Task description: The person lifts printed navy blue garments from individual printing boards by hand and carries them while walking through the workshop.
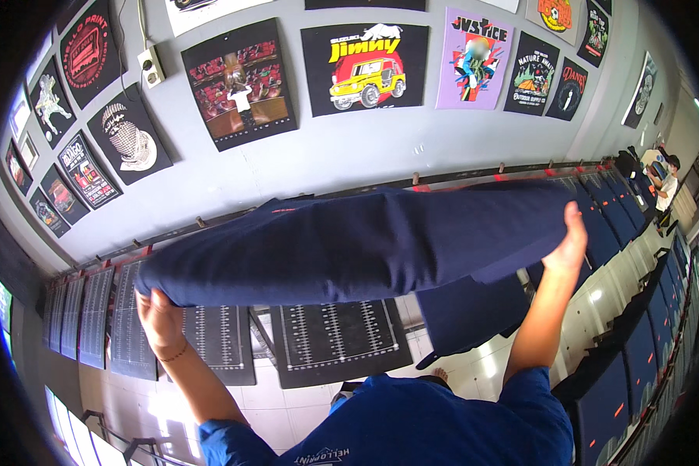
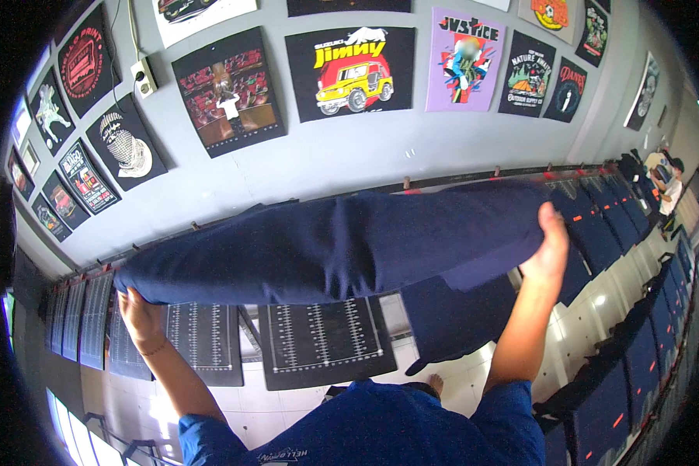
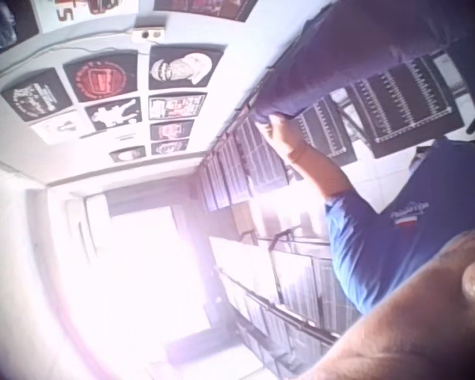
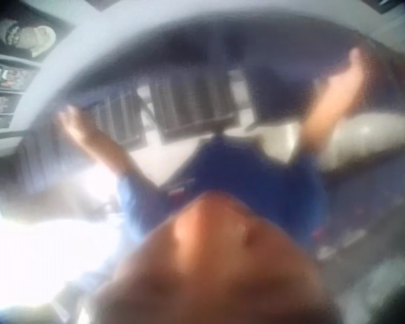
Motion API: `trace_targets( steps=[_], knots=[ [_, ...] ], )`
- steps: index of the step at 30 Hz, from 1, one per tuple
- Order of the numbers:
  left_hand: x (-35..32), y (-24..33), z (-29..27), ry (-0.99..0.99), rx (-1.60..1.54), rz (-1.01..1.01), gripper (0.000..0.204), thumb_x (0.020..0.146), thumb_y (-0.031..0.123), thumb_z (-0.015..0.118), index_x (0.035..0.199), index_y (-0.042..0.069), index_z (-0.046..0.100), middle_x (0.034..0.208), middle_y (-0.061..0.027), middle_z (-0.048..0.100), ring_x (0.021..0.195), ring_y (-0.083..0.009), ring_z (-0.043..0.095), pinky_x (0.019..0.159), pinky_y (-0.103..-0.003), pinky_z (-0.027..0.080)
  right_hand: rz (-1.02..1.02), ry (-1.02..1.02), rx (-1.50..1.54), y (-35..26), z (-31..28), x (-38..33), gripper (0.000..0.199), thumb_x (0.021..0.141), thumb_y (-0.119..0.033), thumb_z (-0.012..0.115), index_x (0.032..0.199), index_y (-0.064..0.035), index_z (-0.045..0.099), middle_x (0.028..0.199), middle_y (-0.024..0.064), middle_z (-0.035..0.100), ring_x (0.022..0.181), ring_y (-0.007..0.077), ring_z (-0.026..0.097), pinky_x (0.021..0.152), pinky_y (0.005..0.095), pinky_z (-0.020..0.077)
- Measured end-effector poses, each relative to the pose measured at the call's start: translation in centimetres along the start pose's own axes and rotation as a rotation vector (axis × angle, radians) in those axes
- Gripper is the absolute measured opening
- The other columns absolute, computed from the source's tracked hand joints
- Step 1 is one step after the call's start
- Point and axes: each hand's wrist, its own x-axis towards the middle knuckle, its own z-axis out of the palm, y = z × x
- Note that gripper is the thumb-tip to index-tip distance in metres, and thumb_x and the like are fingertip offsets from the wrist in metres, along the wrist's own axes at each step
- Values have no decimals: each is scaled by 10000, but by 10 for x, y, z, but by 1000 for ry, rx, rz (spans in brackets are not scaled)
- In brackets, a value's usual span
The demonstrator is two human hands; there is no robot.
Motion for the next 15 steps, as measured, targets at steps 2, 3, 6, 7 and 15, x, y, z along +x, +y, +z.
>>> trace_targets(
  steps=[2, 3, 6, 7, 15],
  knots=[
    [14, 6, 53, 123, 97, 12, 295, 936, 159, 565, 1163, -28, 542, 1149, -151, 611, 1048, -216, 590, 941, -344, 438, -178, 106, -159, -44, -17, 16, 322, 874, -262, 608, 1052, 5, 626, 1081, 113, 641, 1028, 228, 602, 931, 368, 460],
    [18, 2, 80, 169, 167, 13, 252, 948, 130, 536, 1148, -23, 548, 1111, -136, 626, 1015, -189, 598, 912, -321, 449, -291, 159, -287, -65, -34, 28, 310, 887, -267, 592, 1032, 3, 638, 1056, 100, 649, 1018, 210, 601, 919, 351, 460],
    [14, -41, 148, 304, 363, -69, 128, 962, 146, 509, 983, 35, 569, 917, -70, 620, 796, -105, 576, 761, -244, 463, -137, 132, -230, -103, -67, 47, 286, 898, -259, 588, 1018, -6, 643, 1008, 65, 652, 888, 157, 622, 805, 298, 490],
    [11, -61, 174, 361, 425, -146, 155, 968, 167, 498, 984, 39, 584, 917, -80, 615, 788, -107, 583, 754, -238, 476, -54, 155, -205, -115, -82, 55, 281, 900, -256, 586, 1018, -8, 644, 1001, 61, 651, 858, 150, 625, 782, 290, 495],
    [33, -176, 302, 359, 325, -212, 337, 928, 236, 578, 1116, -40, 622, 1127, -88, 634, 1006, -129, 601, 893, -240, 452, 181, -68, -419, -132, -227, 133, 312, 856, -197, 631, 1088, 12, 630, 1002, 59, 654, 890, 121, 608, 805, 247, 465]
  ],
)
